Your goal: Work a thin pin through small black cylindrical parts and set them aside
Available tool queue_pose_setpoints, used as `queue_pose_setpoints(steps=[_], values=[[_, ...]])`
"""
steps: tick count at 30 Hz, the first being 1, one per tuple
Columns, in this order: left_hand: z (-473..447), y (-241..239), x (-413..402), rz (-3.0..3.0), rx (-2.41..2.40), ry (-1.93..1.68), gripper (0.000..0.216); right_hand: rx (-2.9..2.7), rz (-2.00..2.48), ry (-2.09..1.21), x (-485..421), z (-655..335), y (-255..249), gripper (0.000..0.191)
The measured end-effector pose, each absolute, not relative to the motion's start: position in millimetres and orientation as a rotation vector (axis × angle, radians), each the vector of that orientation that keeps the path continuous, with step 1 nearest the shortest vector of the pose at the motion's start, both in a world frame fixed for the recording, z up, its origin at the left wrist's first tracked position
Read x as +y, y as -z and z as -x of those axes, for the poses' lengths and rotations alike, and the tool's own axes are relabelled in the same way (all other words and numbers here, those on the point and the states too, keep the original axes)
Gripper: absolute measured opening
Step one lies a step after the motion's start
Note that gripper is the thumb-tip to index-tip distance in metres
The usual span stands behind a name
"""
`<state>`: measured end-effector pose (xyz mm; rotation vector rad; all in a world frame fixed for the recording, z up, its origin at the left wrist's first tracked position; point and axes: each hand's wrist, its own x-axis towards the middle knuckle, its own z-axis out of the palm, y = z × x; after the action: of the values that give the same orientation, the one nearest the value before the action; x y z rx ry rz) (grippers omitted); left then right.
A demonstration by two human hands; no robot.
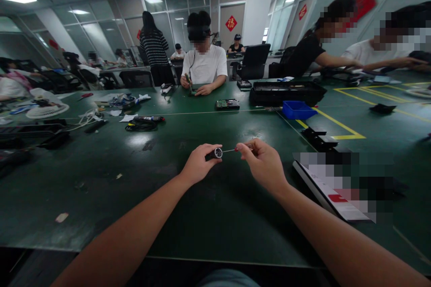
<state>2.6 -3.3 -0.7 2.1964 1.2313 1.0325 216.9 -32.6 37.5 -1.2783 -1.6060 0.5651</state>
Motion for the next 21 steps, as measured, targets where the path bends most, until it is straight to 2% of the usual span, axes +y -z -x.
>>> queue_pose_setpoints(steps=[2, 5, 11, 16, 21], values=[[-3.0, -0.1, -3.8, -2.185, 1.233, -1.031, 0.042, -1.619, 1.199, -0.6, -32.6, -216.1, -36.2, 0.02], [-4.0, -1.3, -4.5, -2.182, 1.218, -1.022, 0.041, -1.626, 1.156, -0.658, -33.5, -216.1, -36.3, 0.015], [-4.1, 1.1, -4.0, -2.196, 1.194, -1.015, 0.042, -1.685, 1.23, -0.644, -34.3, -218.5, -37.7, 0.035], [-1.6, 3.4, -2.3, -2.182, 1.201, -1.026, 0.04, -1.663, 1.202, -0.729, -31.2, -218.5, -35.2, 0.024], [-1.0, 3.6, -2.1, -2.181, 1.196, -1.024, 0.04, -1.672, 1.192, -0.736, -32.2, -218.0, -33.9, 0.03]])
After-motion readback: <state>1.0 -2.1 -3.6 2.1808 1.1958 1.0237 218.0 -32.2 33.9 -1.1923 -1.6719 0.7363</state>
